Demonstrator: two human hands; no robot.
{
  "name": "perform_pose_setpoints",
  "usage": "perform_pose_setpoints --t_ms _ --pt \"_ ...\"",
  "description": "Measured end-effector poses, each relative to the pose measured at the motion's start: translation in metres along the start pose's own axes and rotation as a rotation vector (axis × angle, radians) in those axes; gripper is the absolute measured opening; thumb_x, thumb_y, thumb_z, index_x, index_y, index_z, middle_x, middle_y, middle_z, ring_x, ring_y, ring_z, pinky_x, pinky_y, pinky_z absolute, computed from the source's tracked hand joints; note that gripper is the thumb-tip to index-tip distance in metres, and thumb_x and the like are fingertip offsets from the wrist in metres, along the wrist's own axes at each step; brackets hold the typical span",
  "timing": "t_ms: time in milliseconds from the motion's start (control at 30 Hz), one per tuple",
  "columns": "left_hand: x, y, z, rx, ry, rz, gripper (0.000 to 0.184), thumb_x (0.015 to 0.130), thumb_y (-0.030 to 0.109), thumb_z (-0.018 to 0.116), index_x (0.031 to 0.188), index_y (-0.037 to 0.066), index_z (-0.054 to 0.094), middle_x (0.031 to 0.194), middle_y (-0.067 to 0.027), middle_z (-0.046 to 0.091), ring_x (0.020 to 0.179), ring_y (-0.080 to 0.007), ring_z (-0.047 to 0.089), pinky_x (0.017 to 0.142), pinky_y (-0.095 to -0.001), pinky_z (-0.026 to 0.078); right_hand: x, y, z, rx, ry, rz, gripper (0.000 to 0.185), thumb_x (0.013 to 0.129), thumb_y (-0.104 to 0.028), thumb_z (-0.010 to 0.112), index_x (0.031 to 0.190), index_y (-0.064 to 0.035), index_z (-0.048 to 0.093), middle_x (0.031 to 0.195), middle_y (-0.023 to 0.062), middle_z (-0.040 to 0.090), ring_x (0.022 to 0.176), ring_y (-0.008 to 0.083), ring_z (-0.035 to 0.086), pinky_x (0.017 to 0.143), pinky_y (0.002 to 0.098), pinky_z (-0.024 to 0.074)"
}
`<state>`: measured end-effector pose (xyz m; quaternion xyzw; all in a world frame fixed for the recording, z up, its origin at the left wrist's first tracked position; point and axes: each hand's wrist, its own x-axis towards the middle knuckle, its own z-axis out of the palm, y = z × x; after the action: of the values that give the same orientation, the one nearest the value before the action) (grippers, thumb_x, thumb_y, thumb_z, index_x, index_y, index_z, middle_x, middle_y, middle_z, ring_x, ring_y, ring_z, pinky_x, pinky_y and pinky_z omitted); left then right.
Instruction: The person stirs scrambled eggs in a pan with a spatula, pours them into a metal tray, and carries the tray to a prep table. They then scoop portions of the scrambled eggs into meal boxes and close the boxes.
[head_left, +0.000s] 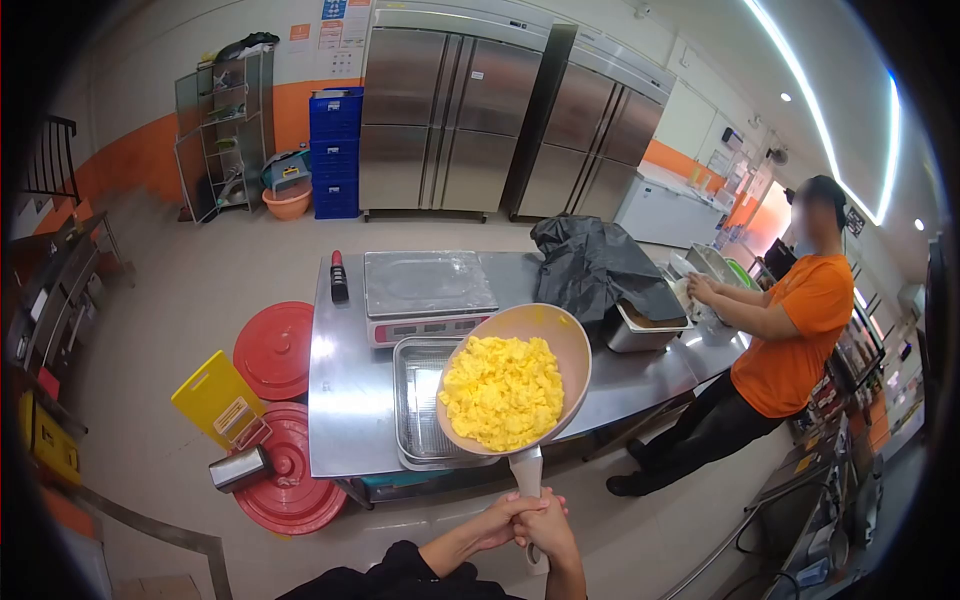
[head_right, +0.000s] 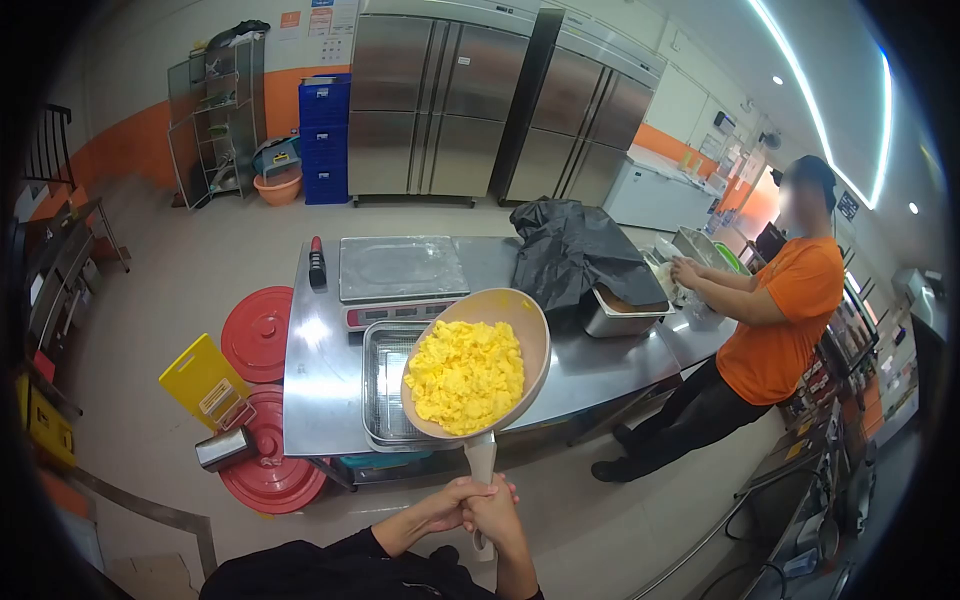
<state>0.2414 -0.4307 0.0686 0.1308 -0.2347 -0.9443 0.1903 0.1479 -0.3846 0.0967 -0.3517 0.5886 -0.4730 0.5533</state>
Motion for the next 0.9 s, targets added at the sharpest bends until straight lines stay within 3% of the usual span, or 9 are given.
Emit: perform_pose_setpoints --t_ms 100,300,367,600,700,800,833,900 --pt "0.005 -0.011 0.007 0.012 0.002 0.044 0.043 0.082 0.026 0.056 0.115 0.001 0.045 0.111 -0.0118 0.053 0.104 -0.0180 0.053 0.082 -0.0274 0.046 -0.010 -0.007 -0.006 -0.052 0.029 -0.069 0.015 0.076 -0.004 0.046 0.062 -0.0042 0.051 0.045 0.0001 0.042 0.035 0.0099 0.042 0.031 0.0234 0.0321" --pt "0.024 -0.010 0.006 -0.066 -0.009 0.066 0.041 0.082 0.021 0.056 0.115 0.002 0.042 0.112 -0.0121 0.051 0.108 -0.0203 0.050 0.088 -0.0304 0.044 0.003 -0.014 -0.019 -0.240 0.084 -0.096 0.017 0.074 -0.006 0.047 0.057 -0.0043 0.048 0.044 0.0022 0.044 0.034 0.0119 0.044 0.031 0.0243 0.0340" --pt "0.031 -0.007 0.003 -0.123 -0.027 0.037 0.043 0.082 0.017 0.056 0.117 0.003 0.036 0.115 -0.0114 0.047 0.114 -0.0241 0.045 0.095 -0.0357 0.040 0.020 0.009 -0.033 -0.316 0.107 -0.072 0.017 0.074 -0.007 0.046 0.057 -0.0040 0.048 0.044 0.0024 0.044 0.034 0.0118 0.044 0.031 0.0243 0.0347" --pt "0.039 -0.020 0.013 -0.185 0.002 0.069 0.041 0.083 0.017 0.056 0.116 0.004 0.037 0.115 -0.0100 0.047 0.116 -0.0237 0.044 0.095 -0.0356 0.040 0.018 0.011 -0.050 -0.441 0.089 -0.143 0.017 0.074 -0.009 0.044 0.059 -0.0024 0.049 0.044 0.0029 0.045 0.034 0.0112 0.045 0.031 0.0239 0.0361" --pt "0.045 -0.023 0.009 -0.235 -0.003 0.084 0.040 0.083 0.017 0.056 0.116 0.004 0.038 0.115 -0.0097 0.047 0.116 -0.0236 0.043 0.095 -0.0356 0.040 0.055 0.068 -0.064 -0.716 0.214 -0.366 0.017 0.075 -0.010 0.044 0.061 -0.0010 0.051 0.045 0.0029 0.045 0.035 0.0105 0.045 0.031 0.0235 0.0364" --pt "0.046 -0.027 0.011 -0.249 -0.006 0.093 0.039 0.083 0.016 0.056 0.116 0.005 0.039 0.115 -0.0093 0.047 0.116 -0.0238 0.043 0.095 -0.0360 0.040 0.030 0.036 -0.063 -0.569 0.107 -0.262 0.019 0.076 -0.012 0.045 0.068 0.0020 0.054 0.047 0.0074 0.049 0.038 0.0158 0.050 0.033 0.0271 0.0394" --pt "0.047 -0.027 0.010 -0.251 -0.008 0.096 0.038 0.083 0.016 0.055 0.115 0.005 0.039 0.115 -0.0092 0.047 0.116 -0.0240 0.043 0.096 -0.0366 0.040 0.020 0.010 -0.055 -0.626 0.090 -0.193 0.017 0.076 -0.012 0.047 0.080 0.0035 0.051 0.063 0.0136 0.052 0.056 0.0221 0.052 0.048 0.0322 0.0409" --pt "0.050 -0.030 0.008 -0.263 -0.033 0.103 0.035 0.084 0.016 0.055 0.115 0.006 0.041 0.114 -0.0094 0.048 0.115 -0.0233 0.044 0.095 -0.0364 0.040 0.005 -0.026 -0.046 -0.736 0.059 -0.051 0.035 0.076 -0.012 0.050 0.105 0.0066 0.046 0.096 0.0259 0.057 0.093 0.0346 0.057 0.080 0.0423 0.0440"
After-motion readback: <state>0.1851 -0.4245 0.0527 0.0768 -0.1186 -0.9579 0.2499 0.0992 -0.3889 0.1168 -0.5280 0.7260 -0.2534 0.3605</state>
